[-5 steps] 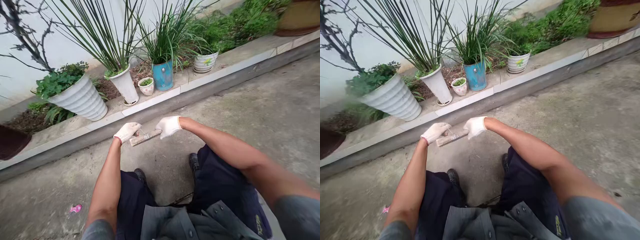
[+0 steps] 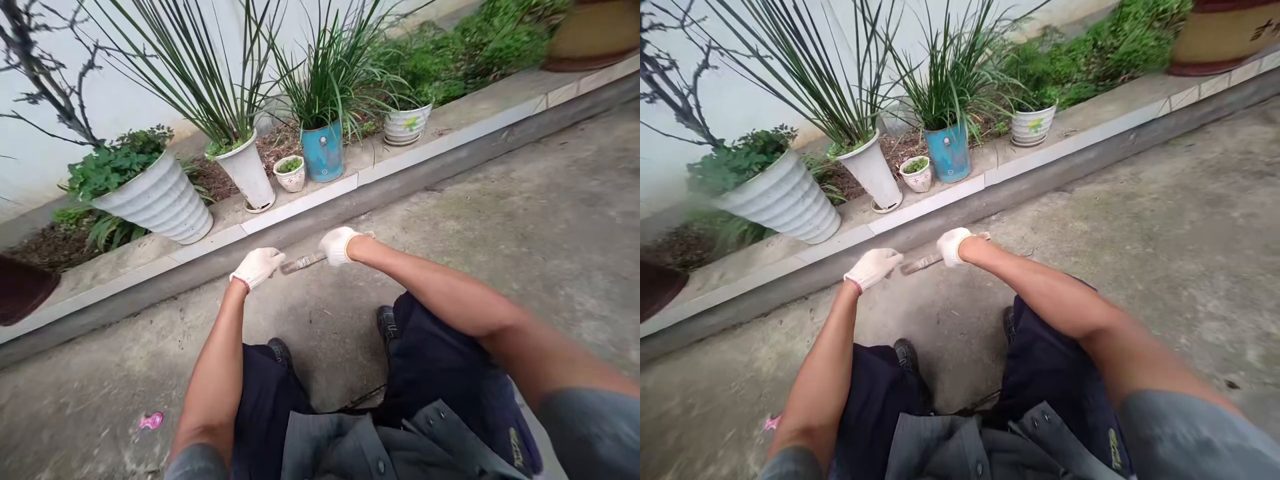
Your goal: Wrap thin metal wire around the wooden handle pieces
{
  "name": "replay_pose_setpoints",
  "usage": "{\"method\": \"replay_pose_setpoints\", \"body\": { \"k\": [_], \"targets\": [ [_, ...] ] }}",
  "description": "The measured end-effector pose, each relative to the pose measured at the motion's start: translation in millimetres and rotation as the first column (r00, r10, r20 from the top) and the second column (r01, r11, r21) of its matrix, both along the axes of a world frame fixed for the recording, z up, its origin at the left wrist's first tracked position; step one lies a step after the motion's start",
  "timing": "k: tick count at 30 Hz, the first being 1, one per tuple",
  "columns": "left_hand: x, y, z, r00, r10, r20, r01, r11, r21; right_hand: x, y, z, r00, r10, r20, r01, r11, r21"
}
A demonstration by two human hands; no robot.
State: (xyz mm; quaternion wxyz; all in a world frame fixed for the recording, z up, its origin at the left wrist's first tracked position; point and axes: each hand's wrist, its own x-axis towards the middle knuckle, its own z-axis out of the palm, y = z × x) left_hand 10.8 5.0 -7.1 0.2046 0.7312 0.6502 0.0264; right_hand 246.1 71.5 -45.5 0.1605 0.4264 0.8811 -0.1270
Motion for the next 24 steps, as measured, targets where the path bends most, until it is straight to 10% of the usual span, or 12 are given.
{"method": "replay_pose_setpoints", "body": {
  "k": [11,17,24],
  "targets": [
    [16,-15,-0.1,0.977,-0.138,0.162,0.157,0.981,-0.115,17,25,6.2,0.939,-0.132,-0.317,0.162,0.984,0.07],
    [2,-12,-5.9,0.979,-0.105,0.176,0.125,0.986,-0.106,27,-2,22.2,0.825,-0.111,-0.554,-0.068,0.953,-0.294],
    [-3,-1,-20.9,0.979,-0.202,0.038,0.205,0.974,-0.096,21,-28,11.2,0.919,-0.022,-0.394,-0.19,0.851,-0.489]
  ]
}}
